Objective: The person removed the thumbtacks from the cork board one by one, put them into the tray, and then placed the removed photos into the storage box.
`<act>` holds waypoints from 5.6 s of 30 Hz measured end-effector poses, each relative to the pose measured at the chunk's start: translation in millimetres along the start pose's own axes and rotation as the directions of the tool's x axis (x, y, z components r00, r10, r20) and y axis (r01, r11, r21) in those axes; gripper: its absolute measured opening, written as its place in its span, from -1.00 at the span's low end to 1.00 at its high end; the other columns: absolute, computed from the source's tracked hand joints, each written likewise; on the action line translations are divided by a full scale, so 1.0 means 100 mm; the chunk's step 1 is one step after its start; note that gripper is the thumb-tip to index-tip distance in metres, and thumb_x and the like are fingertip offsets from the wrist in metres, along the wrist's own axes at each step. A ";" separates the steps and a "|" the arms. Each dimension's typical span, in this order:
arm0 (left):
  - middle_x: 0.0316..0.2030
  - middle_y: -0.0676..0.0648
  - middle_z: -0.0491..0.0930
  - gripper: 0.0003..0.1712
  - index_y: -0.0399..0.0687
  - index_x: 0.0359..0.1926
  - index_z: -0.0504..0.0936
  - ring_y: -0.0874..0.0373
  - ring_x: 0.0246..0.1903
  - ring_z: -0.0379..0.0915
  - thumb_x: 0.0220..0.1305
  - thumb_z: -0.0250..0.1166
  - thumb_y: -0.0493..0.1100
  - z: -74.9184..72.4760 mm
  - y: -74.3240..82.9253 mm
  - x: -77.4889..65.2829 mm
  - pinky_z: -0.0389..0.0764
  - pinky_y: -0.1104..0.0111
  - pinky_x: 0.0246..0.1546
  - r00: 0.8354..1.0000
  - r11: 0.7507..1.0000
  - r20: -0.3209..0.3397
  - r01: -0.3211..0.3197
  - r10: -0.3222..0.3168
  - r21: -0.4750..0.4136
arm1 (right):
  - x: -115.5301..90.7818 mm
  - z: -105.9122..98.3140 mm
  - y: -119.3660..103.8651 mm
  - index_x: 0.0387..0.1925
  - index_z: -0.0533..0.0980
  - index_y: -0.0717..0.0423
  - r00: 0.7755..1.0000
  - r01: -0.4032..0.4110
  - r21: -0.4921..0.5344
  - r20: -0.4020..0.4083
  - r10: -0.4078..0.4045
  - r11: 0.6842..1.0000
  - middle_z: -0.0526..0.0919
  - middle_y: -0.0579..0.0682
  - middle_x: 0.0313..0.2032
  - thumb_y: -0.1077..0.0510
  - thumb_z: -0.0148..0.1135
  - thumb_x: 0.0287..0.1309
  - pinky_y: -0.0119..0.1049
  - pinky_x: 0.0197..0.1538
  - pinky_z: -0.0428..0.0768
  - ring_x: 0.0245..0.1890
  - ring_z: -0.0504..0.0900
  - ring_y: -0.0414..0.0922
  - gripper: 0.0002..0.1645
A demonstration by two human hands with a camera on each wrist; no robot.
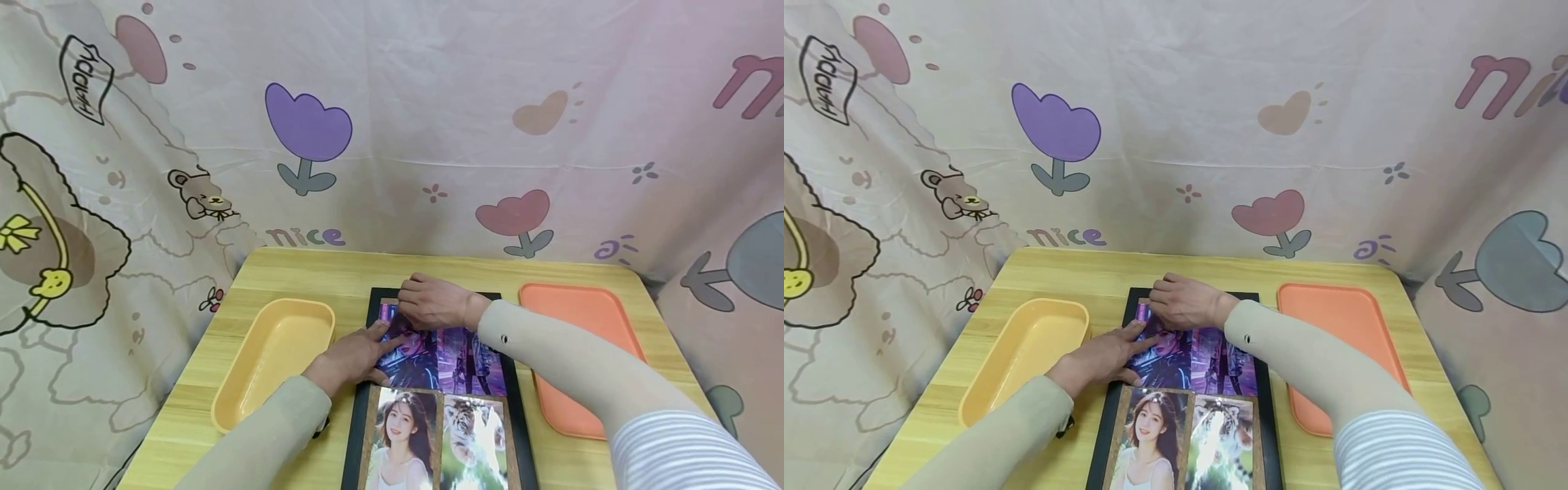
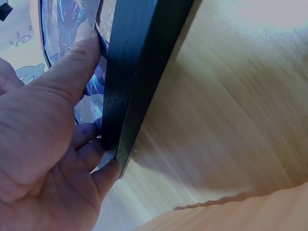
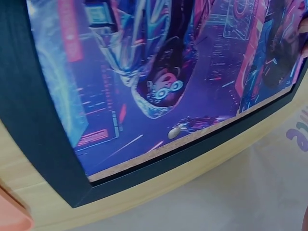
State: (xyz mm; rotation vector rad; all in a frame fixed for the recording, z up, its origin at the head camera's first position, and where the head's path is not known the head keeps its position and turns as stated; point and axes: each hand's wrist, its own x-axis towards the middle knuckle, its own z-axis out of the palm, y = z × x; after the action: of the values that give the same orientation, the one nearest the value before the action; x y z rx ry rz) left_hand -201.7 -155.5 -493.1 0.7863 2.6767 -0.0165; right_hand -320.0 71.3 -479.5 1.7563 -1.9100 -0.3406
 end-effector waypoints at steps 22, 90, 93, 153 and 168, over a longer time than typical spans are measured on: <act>0.67 -0.17 0.05 0.03 0.24 0.65 0.23 -0.21 0.60 0.11 0.26 0.39 0.36 0.00 -0.03 0.00 0.41 0.02 0.49 0.999 0.991 0.018 0.034 -0.032 -0.128 | -0.44 -0.12 -0.08 -0.15 0.62 -0.03 0.999 -0.026 0.006 0.026 0.026 1.000 0.71 -0.09 -0.11 -0.10 0.37 0.31 -0.15 0.08 0.58 -0.04 0.60 -0.05 -0.73; 0.68 -0.16 0.00 0.04 0.24 0.65 0.23 -0.25 0.63 0.01 0.24 0.49 0.22 -0.01 -0.01 0.00 0.33 -0.08 0.52 0.997 0.967 0.030 0.071 -0.065 -0.245 | -2.96 -0.47 -0.13 -0.25 0.54 0.09 0.894 -0.439 0.105 0.150 0.423 0.892 0.57 0.00 -0.26 0.15 0.25 0.14 -0.03 -0.16 0.48 -0.22 0.46 0.03 -0.86; 0.68 -0.17 0.01 0.04 0.21 0.65 0.24 -0.26 0.62 0.02 0.25 0.49 0.22 -0.01 -0.01 0.00 0.33 -0.08 0.52 0.998 0.968 0.026 0.063 -0.058 -0.244 | -2.95 -0.46 -0.13 -0.24 0.55 0.10 0.898 -0.433 0.106 0.137 0.419 0.895 0.58 0.01 -0.26 0.17 0.30 0.09 -0.02 -0.16 0.48 -0.22 0.47 0.04 -0.82; 0.30 -0.27 0.62 -0.53 -0.22 0.35 0.61 -0.10 0.16 0.61 0.51 0.06 -0.40 -0.26 -0.21 0.05 0.64 0.03 0.21 0.963 0.899 -0.199 0.084 -0.184 -0.430 | -1.13 -0.55 -1.26 0.23 0.56 0.27 0.733 -0.673 0.172 0.026 0.679 0.720 0.63 0.20 0.20 -0.04 0.37 0.22 0.14 0.32 0.56 0.21 0.59 0.16 -0.34; 0.30 -0.38 0.55 -0.54 -0.36 0.38 0.49 -0.23 0.24 0.52 0.64 -0.08 -0.29 -0.51 -0.41 0.38 0.53 0.01 0.36 0.885 0.385 -0.032 0.169 -0.464 -0.907 | -0.65 -0.51 -1.40 0.38 0.51 0.16 0.738 -0.673 0.195 0.235 0.633 0.713 0.62 0.08 0.29 -0.24 0.28 0.41 0.09 0.40 0.50 0.31 0.56 0.07 -0.26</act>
State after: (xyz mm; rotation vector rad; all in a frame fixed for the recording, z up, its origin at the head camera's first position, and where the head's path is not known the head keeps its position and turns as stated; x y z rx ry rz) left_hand -269.2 -164.7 -461.7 -0.1290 2.4557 1.4114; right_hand -172.9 125.3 -522.3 1.0781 -2.6426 0.0631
